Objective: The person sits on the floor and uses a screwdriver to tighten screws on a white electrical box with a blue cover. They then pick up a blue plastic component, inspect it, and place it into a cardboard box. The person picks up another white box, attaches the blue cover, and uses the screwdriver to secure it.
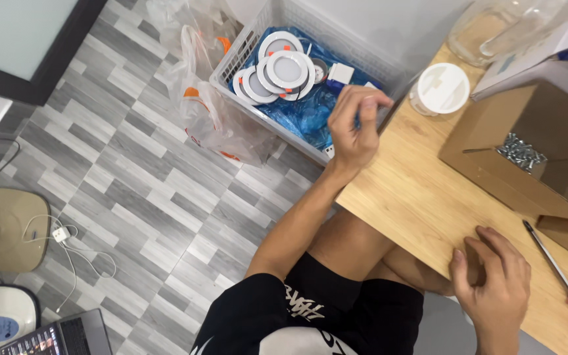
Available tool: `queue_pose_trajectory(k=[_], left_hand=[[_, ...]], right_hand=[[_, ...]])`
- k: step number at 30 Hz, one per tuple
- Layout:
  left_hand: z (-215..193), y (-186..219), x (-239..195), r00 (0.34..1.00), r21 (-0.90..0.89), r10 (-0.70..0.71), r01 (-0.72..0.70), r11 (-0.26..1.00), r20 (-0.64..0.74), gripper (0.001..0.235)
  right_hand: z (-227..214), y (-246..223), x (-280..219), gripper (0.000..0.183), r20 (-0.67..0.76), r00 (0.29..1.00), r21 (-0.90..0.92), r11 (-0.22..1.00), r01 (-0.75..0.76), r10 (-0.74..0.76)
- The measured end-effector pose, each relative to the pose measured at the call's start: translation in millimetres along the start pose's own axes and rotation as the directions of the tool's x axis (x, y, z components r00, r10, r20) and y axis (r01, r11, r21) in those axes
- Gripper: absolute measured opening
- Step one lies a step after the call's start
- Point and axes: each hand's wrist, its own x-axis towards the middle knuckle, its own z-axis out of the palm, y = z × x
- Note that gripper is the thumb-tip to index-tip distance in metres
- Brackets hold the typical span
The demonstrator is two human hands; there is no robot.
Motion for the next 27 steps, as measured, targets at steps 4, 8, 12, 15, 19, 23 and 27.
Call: queue_pose_trajectory(k=[4,8,12,15,19,23,27], left_hand=[[-19.8,-32.9,-39.6,0.997,-0.048,-0.077,0.076,0.996,-0.029,0.049],[-22.1,-53.8,-88.9,0.927,-0.189,-0.351,0.323,0.927,-0.135,0.05],[-19.3,-57.5,-81.8,0.883,-0.25,-0.432,0.382,0.89,-0.186,0.042],[-11.7,-62.0,-60.7,0.884,-0.264,-0.42,0.364,0.893,-0.205,0.04],[7.3,-43.3,-16.1,0.883,-0.294,-0.41,0.339,0.894,-0.227,0.04],[20.6,-53.9,27.9,0.885,-0.319,-0.379,0.289,0.903,-0.269,0.043],[35.7,-162.5,37.5,0.954,-0.034,-0.189,0.186,0.982,-0.234,0.03]], right_hand=[[3.4,2.1,0.6,0.02,0.009,1.0,0.006,1.0,0.018,-0.018],[8.9,9.4,-7.9,0.019,0.011,1.0,-0.021,1.0,0.02,-0.019],[13.9,16.5,-11.0,0.021,0.017,0.999,-0.031,0.999,0.042,-0.041],[14.8,16.7,-10.3,0.021,0.005,0.998,-0.02,0.998,0.056,-0.056],[16.7,15.6,-14.3,0.02,0.017,0.999,-0.041,0.999,0.028,-0.027],[18.5,21.1,-15.2,0.019,0.024,0.999,-0.023,1.0,0.021,-0.021],[17.8,28.8,-7.7,0.021,0.093,0.995,0.101,0.994,-0.032,0.023]])
